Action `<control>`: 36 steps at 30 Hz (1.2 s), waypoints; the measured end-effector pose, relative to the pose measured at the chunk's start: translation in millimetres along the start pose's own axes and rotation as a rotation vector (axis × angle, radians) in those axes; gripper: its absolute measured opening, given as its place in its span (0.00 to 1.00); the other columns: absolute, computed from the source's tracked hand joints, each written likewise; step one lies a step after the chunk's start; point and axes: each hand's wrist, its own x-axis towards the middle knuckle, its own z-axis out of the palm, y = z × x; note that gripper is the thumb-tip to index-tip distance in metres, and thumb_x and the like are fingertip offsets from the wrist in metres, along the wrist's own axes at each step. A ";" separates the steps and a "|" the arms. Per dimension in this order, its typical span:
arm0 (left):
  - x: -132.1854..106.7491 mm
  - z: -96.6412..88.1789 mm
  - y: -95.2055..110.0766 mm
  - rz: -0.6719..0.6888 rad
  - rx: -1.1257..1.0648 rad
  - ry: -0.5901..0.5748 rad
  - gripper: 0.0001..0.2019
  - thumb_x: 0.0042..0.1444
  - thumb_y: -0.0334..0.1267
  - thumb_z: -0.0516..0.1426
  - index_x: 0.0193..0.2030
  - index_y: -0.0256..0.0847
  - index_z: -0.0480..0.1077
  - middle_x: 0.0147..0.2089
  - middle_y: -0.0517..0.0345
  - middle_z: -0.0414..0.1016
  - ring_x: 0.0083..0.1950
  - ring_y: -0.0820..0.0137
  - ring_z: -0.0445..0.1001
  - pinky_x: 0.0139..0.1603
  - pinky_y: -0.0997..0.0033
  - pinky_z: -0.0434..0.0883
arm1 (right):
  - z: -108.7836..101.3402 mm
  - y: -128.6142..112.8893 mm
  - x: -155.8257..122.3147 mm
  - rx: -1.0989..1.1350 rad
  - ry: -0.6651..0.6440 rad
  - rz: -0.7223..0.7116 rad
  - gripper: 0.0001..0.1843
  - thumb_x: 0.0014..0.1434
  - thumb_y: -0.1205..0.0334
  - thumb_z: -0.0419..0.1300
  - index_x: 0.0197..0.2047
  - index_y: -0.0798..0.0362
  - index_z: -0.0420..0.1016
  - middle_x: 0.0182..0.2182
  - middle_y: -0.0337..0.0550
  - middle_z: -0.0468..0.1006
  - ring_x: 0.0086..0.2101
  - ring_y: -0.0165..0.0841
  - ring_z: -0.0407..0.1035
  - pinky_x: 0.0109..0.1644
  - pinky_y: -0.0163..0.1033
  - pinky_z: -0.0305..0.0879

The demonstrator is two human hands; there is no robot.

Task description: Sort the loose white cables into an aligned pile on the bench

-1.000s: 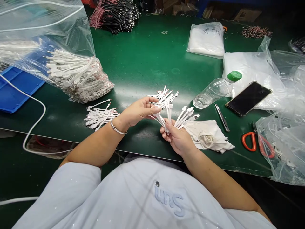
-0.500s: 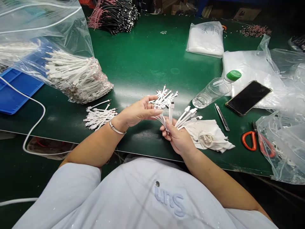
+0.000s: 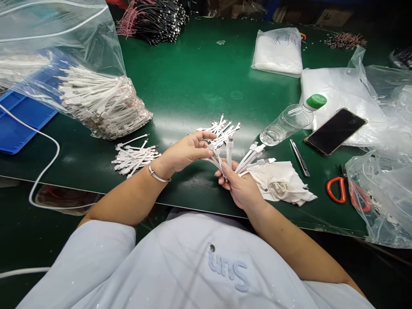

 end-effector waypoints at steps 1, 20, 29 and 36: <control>-0.1 0.3 0.2 -0.001 -0.015 -0.019 0.24 0.47 0.30 0.64 0.52 0.36 0.66 0.31 0.62 0.76 0.35 0.73 0.75 0.44 0.69 0.68 | -0.2 -0.2 -0.2 0.001 -0.013 0.004 0.25 0.46 0.45 0.69 0.42 0.53 0.76 0.25 0.36 0.73 0.22 0.23 0.63 0.20 0.28 0.49; -2.8 12.5 2.3 -0.308 -0.233 -0.133 0.26 0.51 0.39 0.65 0.55 0.37 0.67 0.43 0.49 0.79 0.41 0.67 0.80 0.47 0.66 0.74 | -7.2 -2.0 -7.5 -0.166 -0.683 0.405 0.20 0.52 0.49 0.68 0.31 0.59 0.73 0.29 0.42 0.76 0.24 0.22 0.64 0.22 0.28 0.49; -2.6 14.1 -3.5 -0.332 -0.219 -0.177 0.22 0.51 0.28 0.64 0.54 0.35 0.71 0.40 0.51 0.81 0.35 0.72 0.80 0.41 0.72 0.75 | -7.3 -3.1 -6.8 -0.172 -0.731 0.422 0.17 0.53 0.52 0.67 0.30 0.59 0.72 0.29 0.41 0.75 0.25 0.22 0.65 0.23 0.27 0.50; -9.0 11.7 3.7 -0.285 -0.193 -0.270 0.24 0.51 0.29 0.63 0.56 0.39 0.70 0.47 0.50 0.80 0.40 0.69 0.80 0.46 0.69 0.75 | -9.8 -4.1 -6.5 -0.195 -0.781 0.370 0.16 0.55 0.52 0.66 0.32 0.59 0.74 0.31 0.42 0.75 0.26 0.23 0.65 0.24 0.28 0.52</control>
